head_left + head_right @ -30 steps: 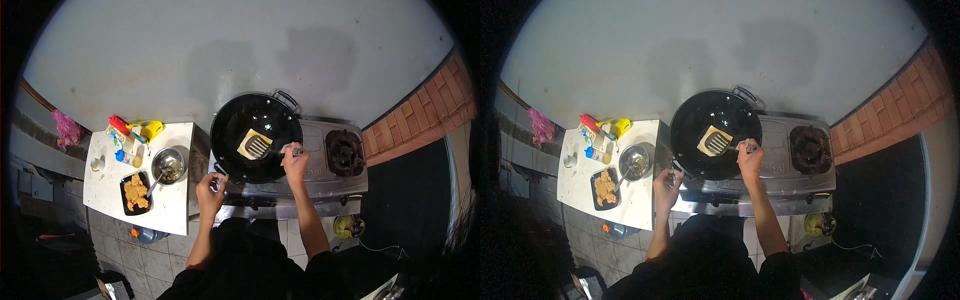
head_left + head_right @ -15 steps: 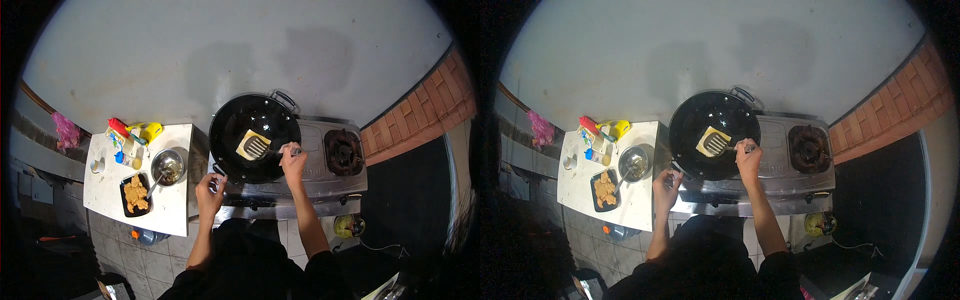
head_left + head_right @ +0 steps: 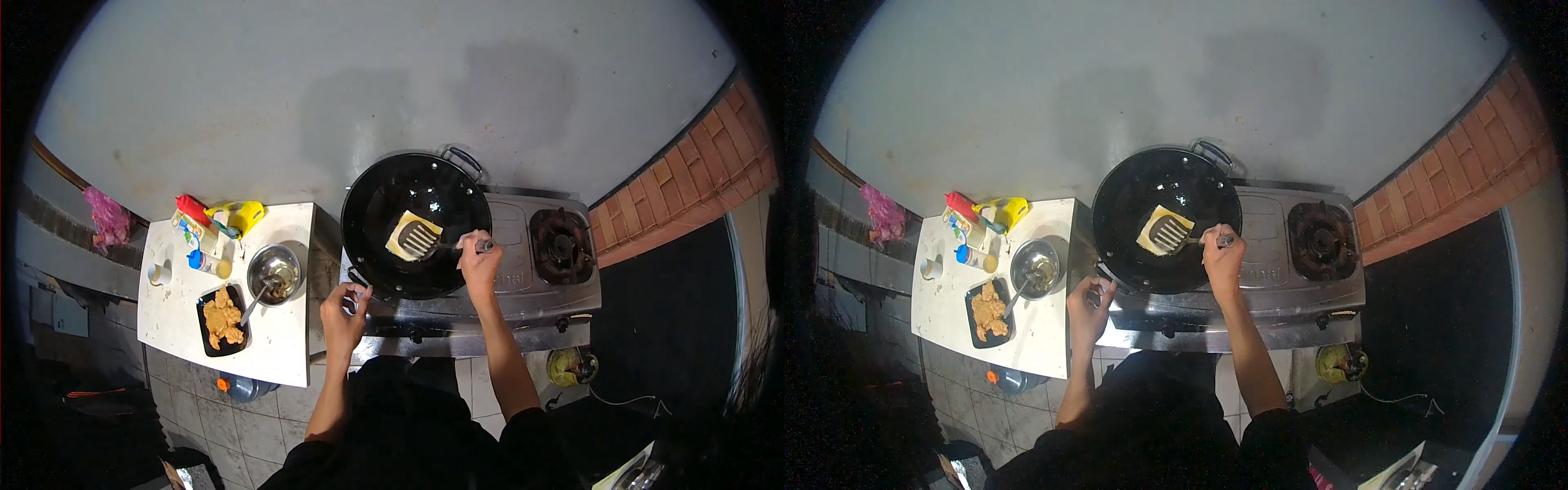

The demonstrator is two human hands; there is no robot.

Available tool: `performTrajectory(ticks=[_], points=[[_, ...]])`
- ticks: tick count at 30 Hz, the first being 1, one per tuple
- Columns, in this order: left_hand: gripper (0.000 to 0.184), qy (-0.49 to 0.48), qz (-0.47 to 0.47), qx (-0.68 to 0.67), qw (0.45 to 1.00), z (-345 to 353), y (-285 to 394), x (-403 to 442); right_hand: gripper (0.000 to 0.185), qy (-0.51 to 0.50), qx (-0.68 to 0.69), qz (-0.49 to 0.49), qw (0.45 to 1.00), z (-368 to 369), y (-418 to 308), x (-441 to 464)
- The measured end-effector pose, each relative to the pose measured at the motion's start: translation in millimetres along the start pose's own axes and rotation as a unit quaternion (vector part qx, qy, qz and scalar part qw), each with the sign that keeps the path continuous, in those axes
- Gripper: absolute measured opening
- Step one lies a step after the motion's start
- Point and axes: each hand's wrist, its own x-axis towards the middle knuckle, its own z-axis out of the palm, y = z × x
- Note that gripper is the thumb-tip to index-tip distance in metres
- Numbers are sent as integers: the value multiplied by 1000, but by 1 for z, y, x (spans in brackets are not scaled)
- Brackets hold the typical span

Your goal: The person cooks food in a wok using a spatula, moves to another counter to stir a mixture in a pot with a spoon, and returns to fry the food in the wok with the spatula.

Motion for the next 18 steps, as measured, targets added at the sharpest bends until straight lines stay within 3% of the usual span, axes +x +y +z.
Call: performTrajectory(ticks=[18], points=[[15, 4, 13, -3, 1000, 3, -8, 0, 29, 5, 10, 7, 1000, 0, -1, 0]])
